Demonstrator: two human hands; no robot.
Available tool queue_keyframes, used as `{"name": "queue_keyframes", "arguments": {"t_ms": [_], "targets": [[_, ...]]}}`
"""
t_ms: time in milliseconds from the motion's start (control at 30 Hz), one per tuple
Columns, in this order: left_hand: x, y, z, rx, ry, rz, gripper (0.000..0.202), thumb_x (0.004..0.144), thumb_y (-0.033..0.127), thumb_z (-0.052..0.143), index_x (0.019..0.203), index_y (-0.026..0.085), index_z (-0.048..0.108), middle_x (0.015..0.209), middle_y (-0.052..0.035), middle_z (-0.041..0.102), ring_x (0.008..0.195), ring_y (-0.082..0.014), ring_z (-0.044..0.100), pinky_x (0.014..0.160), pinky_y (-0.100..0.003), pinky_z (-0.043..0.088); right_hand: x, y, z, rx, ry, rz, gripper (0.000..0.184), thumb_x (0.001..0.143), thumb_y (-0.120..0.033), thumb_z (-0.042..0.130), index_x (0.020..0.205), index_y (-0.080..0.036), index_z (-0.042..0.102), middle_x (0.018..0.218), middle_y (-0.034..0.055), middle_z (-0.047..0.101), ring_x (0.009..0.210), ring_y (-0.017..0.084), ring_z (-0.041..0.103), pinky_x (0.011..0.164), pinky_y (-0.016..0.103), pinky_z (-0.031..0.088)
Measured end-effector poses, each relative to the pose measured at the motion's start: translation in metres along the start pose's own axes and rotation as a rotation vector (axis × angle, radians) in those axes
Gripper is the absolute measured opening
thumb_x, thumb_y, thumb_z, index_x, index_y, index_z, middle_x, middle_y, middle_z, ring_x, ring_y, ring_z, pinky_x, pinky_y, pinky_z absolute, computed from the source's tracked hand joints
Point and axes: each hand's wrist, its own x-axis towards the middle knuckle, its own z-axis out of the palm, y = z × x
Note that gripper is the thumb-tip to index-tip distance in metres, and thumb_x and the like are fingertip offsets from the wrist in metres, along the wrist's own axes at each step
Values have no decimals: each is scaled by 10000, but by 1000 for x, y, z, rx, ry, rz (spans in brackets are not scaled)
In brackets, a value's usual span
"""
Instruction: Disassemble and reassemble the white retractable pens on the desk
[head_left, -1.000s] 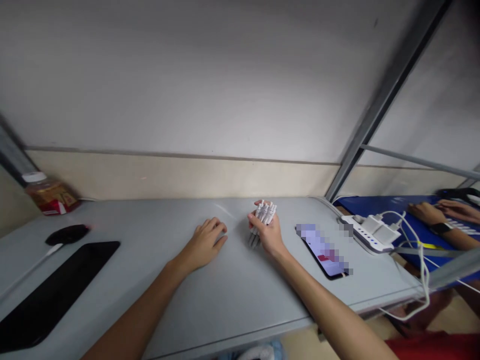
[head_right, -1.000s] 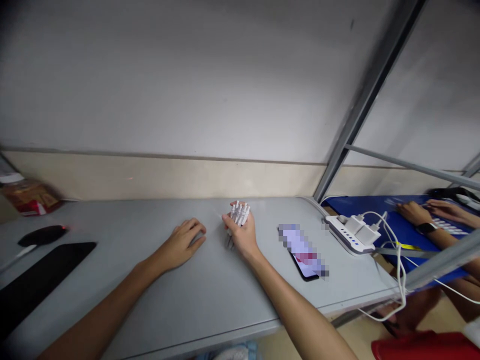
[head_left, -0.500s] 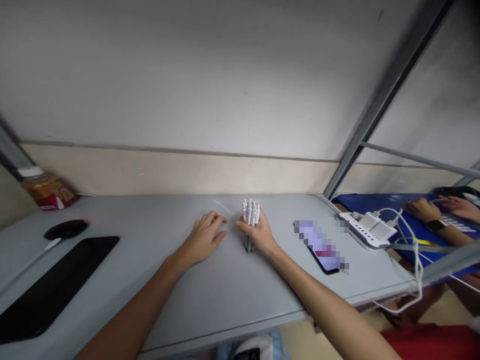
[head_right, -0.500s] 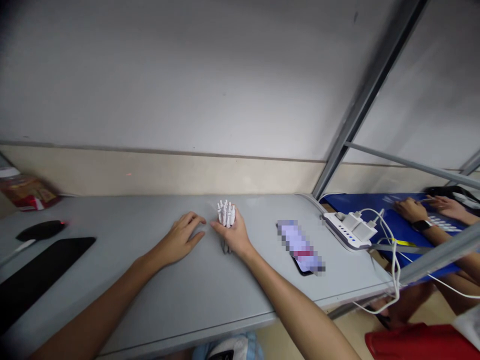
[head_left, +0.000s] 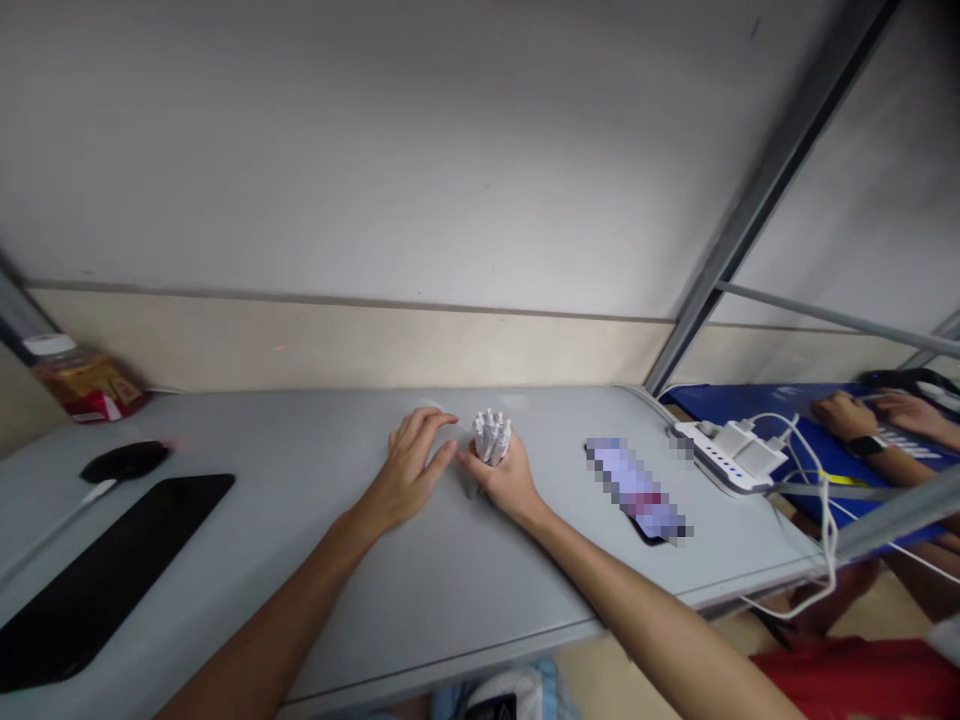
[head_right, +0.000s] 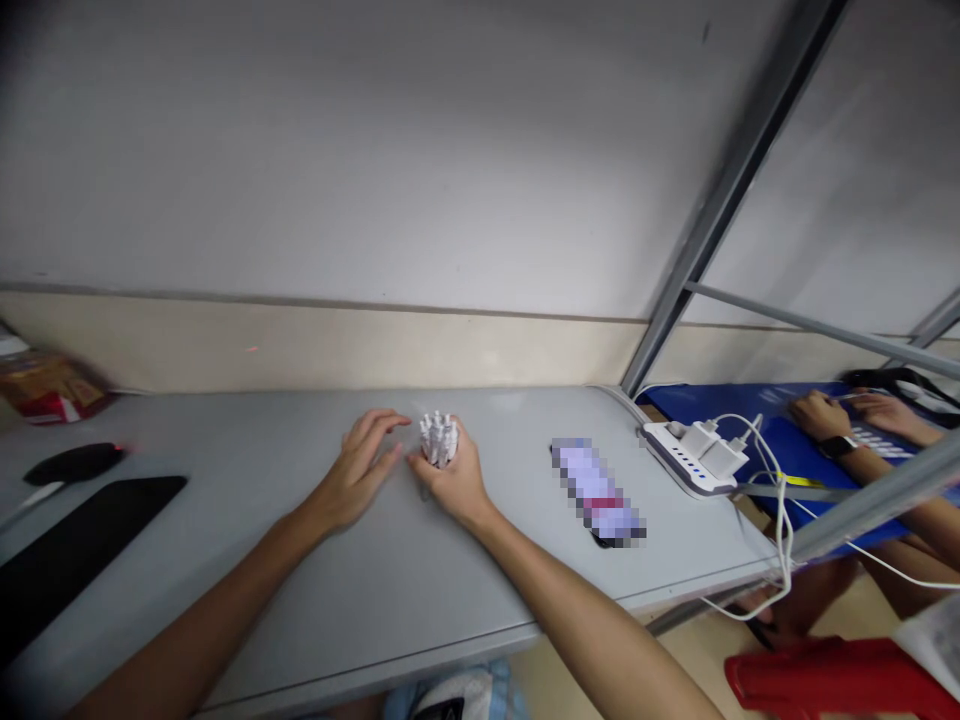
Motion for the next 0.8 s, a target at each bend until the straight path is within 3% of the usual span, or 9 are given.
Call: {"name": "queue_keyframes", "arguments": {"t_ms": [200, 467, 667, 800], "targets": [[0, 14, 4, -90, -32, 72, 413, 860, 422, 548, 1222, 249, 448, 1221, -67, 497, 1174, -237, 450, 1015, -407, 322, -5, 6, 8, -78, -172, -141, 258, 721, -188, 580, 977, -185, 552, 825, -3, 596, 705, 130, 520, 673, 241, 448], [-4, 18, 9, -165, -5, 106, 626, 651, 365, 763, 1182, 232, 460, 1222, -74, 482, 1161, -253, 461, 1014, -386, 377, -6, 4, 6, -198, -222, -58, 300, 696, -159, 566, 994, -187, 580, 776, -28, 606, 636, 114, 502, 612, 215, 419], [-3, 26, 10, -294, 24, 52, 387, 796, 300, 604, 1155, 224, 481, 1175, -82, 515, 1113, -238, 495, 989, -385, 400, -9, -4, 6, -270, -207, -69, 340, 729, -156, 514, 1061, -186, 576, 843, -2, 641, 685, 133, 534, 667, 234, 435], [0, 30, 6, -403, 49, -1, 311, 811, 310, 567, 1103, 215, 520, 1112, -66, 546, 1034, -214, 538, 930, -353, 435, -8, 0, 8, -152, -197, -55, 305, 667, -139, 553, 968, -178, 586, 832, 1, 629, 692, 139, 544, 640, 237, 438]]}}
